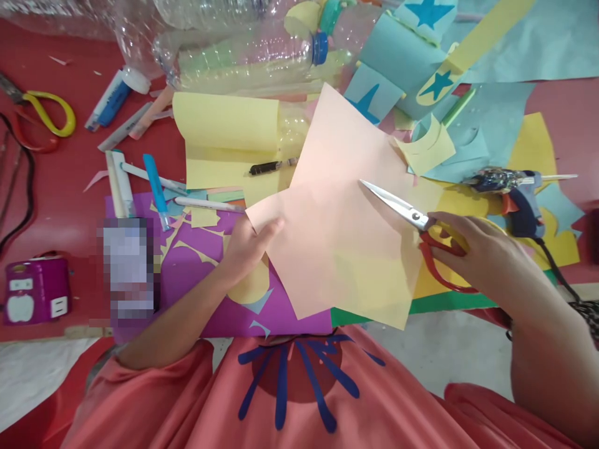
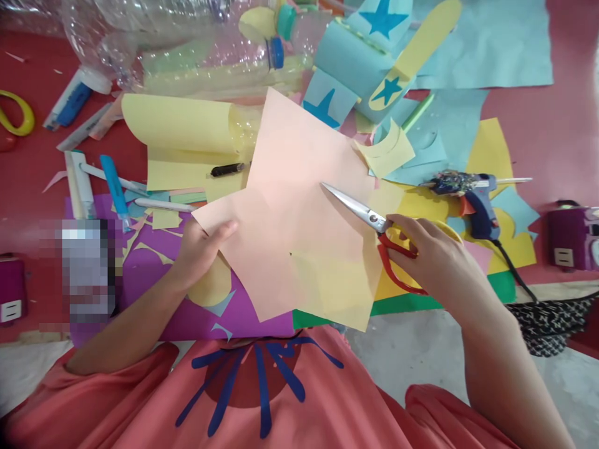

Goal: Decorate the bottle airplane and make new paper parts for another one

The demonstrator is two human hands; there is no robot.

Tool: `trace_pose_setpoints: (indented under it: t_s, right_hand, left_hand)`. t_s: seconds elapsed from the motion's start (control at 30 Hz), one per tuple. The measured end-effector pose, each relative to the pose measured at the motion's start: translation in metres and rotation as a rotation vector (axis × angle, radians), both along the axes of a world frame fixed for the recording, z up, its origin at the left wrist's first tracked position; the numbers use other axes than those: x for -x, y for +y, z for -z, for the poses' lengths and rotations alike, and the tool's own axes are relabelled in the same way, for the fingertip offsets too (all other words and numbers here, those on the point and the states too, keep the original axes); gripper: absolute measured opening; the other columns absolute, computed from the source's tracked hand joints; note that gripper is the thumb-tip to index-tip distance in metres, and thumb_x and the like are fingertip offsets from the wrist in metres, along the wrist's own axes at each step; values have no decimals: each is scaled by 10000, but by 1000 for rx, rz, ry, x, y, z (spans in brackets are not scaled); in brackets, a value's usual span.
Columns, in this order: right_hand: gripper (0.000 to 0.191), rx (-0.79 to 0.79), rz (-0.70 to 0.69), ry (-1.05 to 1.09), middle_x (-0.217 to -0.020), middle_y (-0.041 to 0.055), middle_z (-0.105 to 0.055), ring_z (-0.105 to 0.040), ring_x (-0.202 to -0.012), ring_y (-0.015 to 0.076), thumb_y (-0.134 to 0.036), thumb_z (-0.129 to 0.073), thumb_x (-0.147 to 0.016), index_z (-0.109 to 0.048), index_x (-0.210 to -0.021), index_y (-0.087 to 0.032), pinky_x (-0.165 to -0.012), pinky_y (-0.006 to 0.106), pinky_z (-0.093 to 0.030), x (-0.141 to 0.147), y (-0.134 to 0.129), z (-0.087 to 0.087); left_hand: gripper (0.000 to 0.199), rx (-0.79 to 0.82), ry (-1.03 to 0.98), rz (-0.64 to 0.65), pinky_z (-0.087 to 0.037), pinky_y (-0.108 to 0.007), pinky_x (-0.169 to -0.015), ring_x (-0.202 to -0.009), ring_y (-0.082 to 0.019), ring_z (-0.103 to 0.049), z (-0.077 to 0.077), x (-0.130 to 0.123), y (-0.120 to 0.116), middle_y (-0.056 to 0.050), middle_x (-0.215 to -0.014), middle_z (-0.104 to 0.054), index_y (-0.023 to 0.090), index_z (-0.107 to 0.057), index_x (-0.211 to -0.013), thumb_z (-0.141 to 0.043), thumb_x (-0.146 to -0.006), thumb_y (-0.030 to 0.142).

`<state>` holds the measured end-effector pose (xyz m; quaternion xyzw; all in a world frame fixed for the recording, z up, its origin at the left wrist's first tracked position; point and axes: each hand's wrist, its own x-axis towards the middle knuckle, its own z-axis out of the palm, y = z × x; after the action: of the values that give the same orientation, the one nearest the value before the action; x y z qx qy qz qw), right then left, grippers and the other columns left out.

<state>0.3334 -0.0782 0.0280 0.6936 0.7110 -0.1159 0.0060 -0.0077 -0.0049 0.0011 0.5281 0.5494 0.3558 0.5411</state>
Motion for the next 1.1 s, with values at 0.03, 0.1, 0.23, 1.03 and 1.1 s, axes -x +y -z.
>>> trace_pose_setpoints:
  t_s: [0.03,0.1,0.23,1.03,1.1]
  right_hand:
    - [378,-36,-16,12,-1027,121,-706,-691,-853,259,-467,-466,-902,-591,-1186,-252,-632,329,-509,1,0,2]
    - [387,-80,-42,18,-1070,126,-696,-686,-918,253,-438,-493,-919,-571,-1246,-246,-706,339,-535,2,1,3]
    - [298,-209,-134,-68,-1055,134,-715,-679,-958,272,-367,-541,-941,-608,-1194,-225,-798,381,-548,3,4,-6]
    - [319,-276,-982,626,-1174,170,-686,-617,-1126,242,-80,-416,-930,-584,-1200,-115,-888,404,-513,143,50,36]
    - [213,-297,-953,789,-1044,147,-711,-650,-1020,215,-155,-441,-957,-592,-1105,-123,-850,373,-527,146,53,40]
  left_hand:
    - [182,-8,-4,10,-554,-259,-634,-732,-183,-675,0,0,0,-34,-745,-711,178,-675,-810,-673,-736,344]
    - [183,-21,-6,6,-550,-251,-641,-744,-178,-673,0,1,2,-29,-733,-704,175,-670,-809,-687,-726,336]
    - [247,-16,25,-33,-519,-240,-591,-695,-162,-644,2,3,4,-27,-725,-703,158,-672,-771,-740,-689,381]
    - [235,258,-442,-55,-473,-406,-1075,-1321,-260,-532,8,-10,41,-73,-1095,-732,131,-673,-942,-504,-845,262]
    - [238,250,-423,-28,-509,-399,-1021,-1274,-266,-573,9,-8,41,-75,-1067,-734,141,-671,-937,-525,-833,298]
